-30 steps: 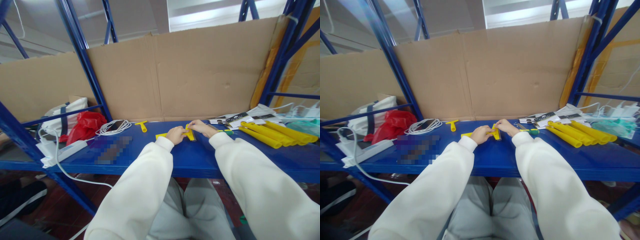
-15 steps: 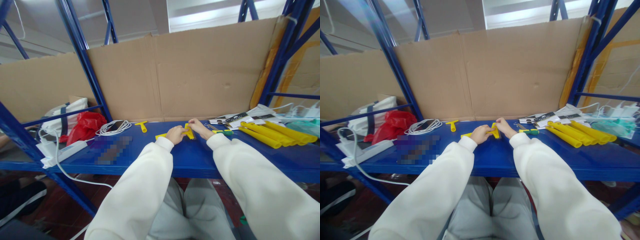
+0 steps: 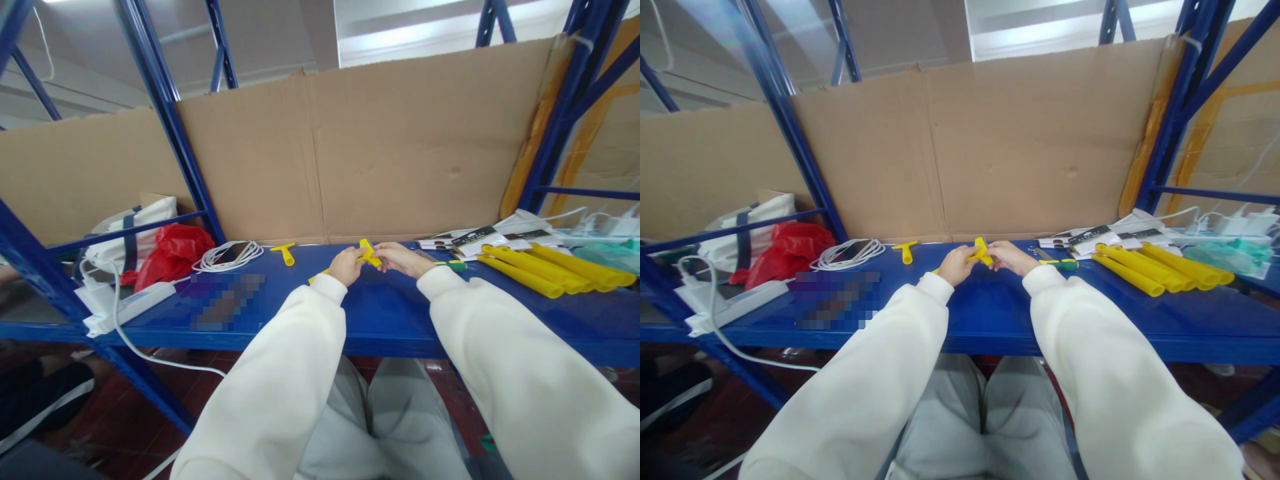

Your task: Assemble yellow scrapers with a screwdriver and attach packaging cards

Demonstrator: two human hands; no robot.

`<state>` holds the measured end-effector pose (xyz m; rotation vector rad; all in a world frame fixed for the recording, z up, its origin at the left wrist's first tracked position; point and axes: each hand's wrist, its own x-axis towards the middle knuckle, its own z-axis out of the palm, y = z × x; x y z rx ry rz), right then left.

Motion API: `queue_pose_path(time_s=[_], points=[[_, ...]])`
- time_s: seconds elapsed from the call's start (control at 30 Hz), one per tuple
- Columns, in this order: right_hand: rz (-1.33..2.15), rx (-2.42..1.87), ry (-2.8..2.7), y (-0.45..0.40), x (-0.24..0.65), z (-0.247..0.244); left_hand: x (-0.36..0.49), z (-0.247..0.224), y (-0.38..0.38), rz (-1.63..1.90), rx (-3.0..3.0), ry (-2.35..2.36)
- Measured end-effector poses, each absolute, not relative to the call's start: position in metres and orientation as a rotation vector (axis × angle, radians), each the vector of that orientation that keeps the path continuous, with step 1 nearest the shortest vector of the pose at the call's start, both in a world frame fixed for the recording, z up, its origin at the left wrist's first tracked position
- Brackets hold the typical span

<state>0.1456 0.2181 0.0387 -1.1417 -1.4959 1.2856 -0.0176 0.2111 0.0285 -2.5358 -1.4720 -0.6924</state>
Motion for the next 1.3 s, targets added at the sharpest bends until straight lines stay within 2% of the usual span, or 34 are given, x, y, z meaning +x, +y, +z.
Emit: queue_pose_path(time_s=[0.2,0.47,0.8,0.9,1.1,1.2,1.3], points=[[1.253,-1.118,-1.516,0.220,0.146,0.037,-0.018,0.025,0.210,-0.684,-2.498,-1.498],[1.229,-1.182,-1.587,0.222,0.145,0.030,-0.019,0.025,0.205,-0.323,-2.436,-1.635],[1.246,-1.174,-1.549,0.230,0.155,0.031,-0.019,0.029,0.204,-0.409,-2.473,-1.661],[1.039,-1.294,-1.532,0.237,0.166,0.032,-0.019,0.030,0.203,-0.441,-2.486,-1.662],[0.091,-1.759,-1.564,0.252,0.210,0.030,-0.018,0.032,0.201,-0.439,-2.505,-1.709],[-0.063,-1.942,-1.583,0.252,0.226,0.028,-0.018,0.032,0.200,-0.436,-2.525,-1.713],[-0.061,-2.104,-1.662,0.247,0.231,0.027,-0.018,0.033,0.199,-0.428,-2.536,-1.713]])
